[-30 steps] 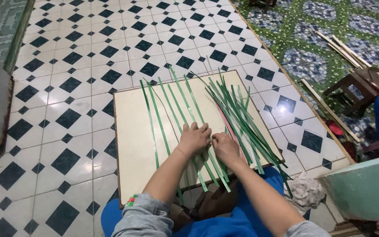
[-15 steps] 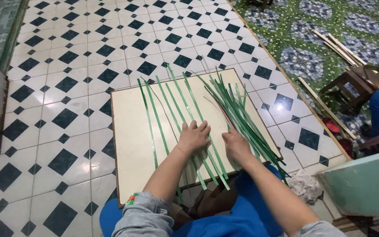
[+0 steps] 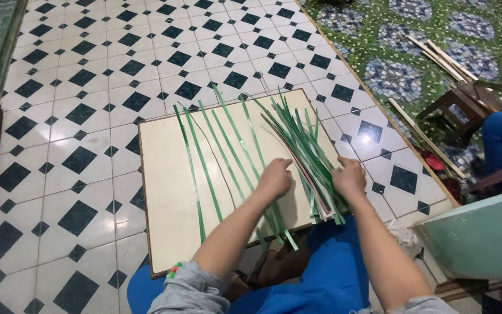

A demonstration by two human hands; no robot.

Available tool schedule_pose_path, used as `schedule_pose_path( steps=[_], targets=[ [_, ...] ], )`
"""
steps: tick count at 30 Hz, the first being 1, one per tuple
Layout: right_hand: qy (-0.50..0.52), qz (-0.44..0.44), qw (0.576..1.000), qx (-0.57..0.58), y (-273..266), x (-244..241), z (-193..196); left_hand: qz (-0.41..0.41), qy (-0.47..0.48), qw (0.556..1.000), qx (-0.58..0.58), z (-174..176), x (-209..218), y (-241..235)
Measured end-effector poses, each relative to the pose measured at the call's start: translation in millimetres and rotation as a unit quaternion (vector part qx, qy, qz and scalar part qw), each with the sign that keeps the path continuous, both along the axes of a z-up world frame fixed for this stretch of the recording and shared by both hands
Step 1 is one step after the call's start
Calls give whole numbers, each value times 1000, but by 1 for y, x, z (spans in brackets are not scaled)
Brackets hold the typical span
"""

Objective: The person sits on the floor and arranges green plastic strips on a light-colored board. They pick up strips from a pile, place them vertically, and adjust their positions to align them neatly.

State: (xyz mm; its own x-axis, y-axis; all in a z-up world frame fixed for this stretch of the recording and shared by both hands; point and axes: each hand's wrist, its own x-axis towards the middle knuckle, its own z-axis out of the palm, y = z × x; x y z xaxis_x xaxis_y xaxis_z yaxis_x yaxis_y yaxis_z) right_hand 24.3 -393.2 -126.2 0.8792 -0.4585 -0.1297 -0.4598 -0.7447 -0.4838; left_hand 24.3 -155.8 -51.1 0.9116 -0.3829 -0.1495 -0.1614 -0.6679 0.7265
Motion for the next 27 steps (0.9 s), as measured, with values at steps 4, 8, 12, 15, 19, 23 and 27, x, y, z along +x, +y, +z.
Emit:
schedule_pose_path(
  steps=[4, 8, 12, 15, 19, 23, 27],
  targets=[
    [39, -5, 998, 45, -45, 19, -59, 54, 131, 986, -82, 13, -30, -27],
    [36, 76, 995, 52, -30, 7, -57, 75, 181, 968, -153, -30, -28, -58],
    [30, 89, 988, 125, 5, -12, -7, 64, 163, 973, -147, -95, -8, -89],
    [35, 80, 987, 137, 4, -13, 0, 60, 159, 975, -145, -106, -3, -82],
    [27, 83, 990, 114, -5, -15, 3, 64, 124, 982, -131, -69, -9, -69],
    [1, 75, 991, 114, -2, 19, -4, 96, 118, 979, -139, -120, 42, -90],
    [0, 74, 989, 130, -4, 68, -39, 99, 149, 963, -201, -63, 31, -82]
  ],
)
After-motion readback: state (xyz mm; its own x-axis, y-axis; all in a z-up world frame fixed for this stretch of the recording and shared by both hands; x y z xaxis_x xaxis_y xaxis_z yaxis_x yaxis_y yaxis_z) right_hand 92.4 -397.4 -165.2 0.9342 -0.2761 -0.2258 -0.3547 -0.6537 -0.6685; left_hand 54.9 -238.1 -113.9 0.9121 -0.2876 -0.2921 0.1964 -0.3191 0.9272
